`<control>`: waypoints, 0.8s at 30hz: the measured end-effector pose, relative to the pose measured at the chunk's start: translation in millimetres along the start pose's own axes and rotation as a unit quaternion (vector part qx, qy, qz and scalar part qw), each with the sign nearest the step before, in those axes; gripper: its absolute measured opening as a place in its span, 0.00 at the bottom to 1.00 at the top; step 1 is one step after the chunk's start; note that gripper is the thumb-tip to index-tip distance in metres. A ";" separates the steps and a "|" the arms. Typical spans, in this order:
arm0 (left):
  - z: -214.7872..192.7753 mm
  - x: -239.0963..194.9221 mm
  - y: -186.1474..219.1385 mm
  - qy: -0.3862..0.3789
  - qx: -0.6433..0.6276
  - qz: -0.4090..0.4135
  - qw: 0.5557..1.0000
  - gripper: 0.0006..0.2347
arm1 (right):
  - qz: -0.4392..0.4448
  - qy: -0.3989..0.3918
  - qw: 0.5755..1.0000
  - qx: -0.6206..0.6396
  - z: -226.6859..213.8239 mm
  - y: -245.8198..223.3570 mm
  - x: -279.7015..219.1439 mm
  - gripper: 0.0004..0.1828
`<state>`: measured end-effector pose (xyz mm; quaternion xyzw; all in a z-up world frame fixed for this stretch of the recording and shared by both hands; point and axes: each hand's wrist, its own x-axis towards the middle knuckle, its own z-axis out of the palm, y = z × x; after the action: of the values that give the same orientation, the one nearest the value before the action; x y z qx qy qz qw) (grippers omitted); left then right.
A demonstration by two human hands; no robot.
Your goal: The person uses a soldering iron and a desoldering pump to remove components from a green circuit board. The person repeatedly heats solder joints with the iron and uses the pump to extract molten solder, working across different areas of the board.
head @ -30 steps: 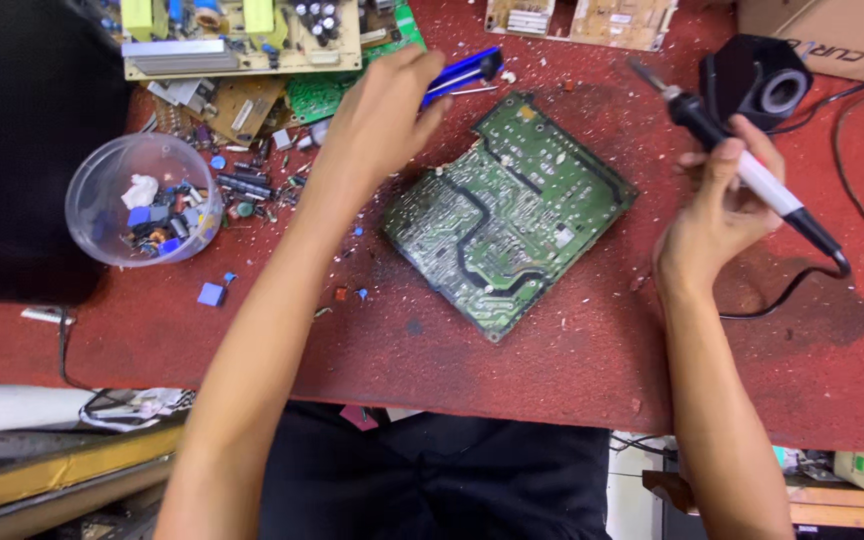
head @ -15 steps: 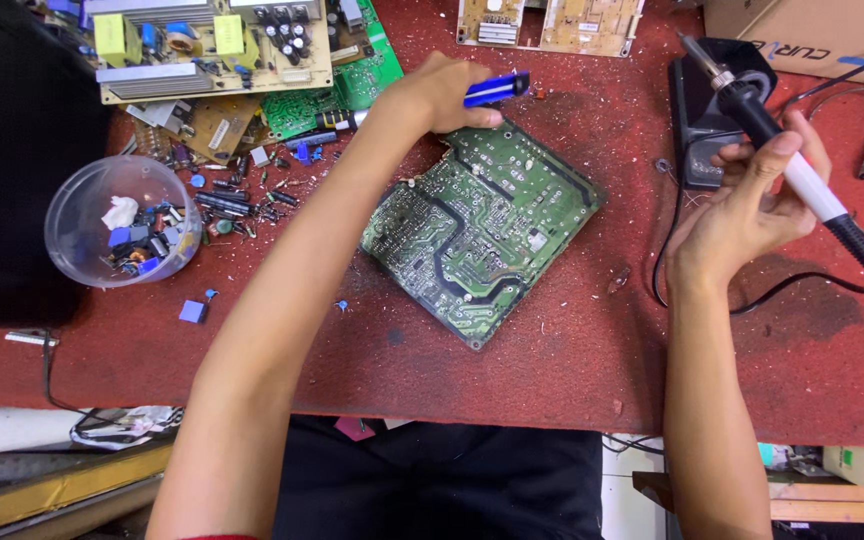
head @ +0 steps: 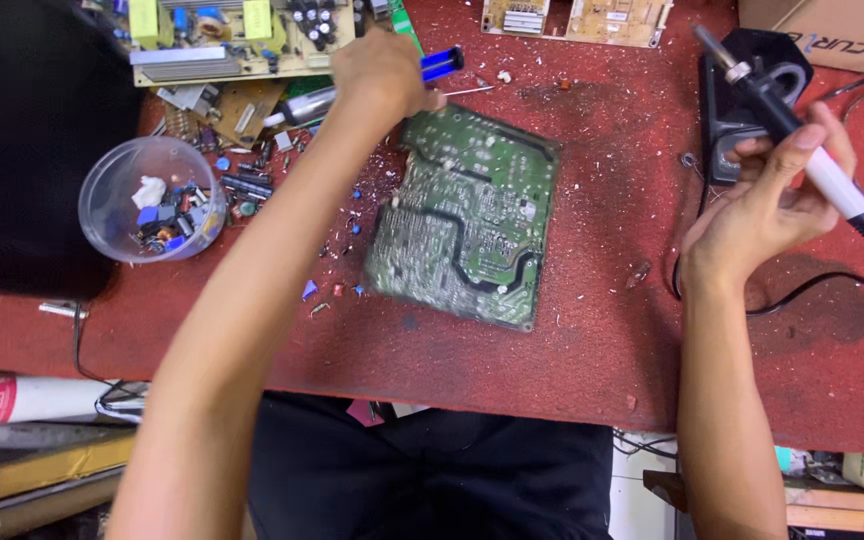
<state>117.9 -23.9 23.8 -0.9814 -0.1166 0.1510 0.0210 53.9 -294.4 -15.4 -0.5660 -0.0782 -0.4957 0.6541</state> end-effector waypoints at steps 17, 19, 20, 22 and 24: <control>51.5 -204.1 -53.7 0.087 0.050 0.194 0.976 0.25 | 0.045 0.018 0.996 0.073 -6.6 -1.5 0.8 0.11; 71.0 -220.1 -49.0 0.006 0.080 0.211 0.974 0.27 | 0.063 0.021 0.995 0.080 -2.8 -5.7 -1.1 0.11; 78.4 -223.5 -47.4 0.037 0.081 0.220 0.971 0.24 | 0.062 0.014 0.995 0.079 -1.5 -7.4 -2.9 0.11; 89.5 -228.4 -42.7 0.065 0.080 0.230 0.968 0.22 | 0.063 0.006 0.995 0.074 -0.8 -8.7 -6.3 0.11; 95.8 -229.9 -35.0 0.191 0.099 0.252 0.944 0.13 | 0.021 -0.026 0.997 0.073 -0.7 -6.7 -6.6 0.09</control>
<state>-132.0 -43.4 2.1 -0.9822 0.1558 -0.0282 0.1012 45.3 -290.3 -15.5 -0.5311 -0.1193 -0.4599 0.7016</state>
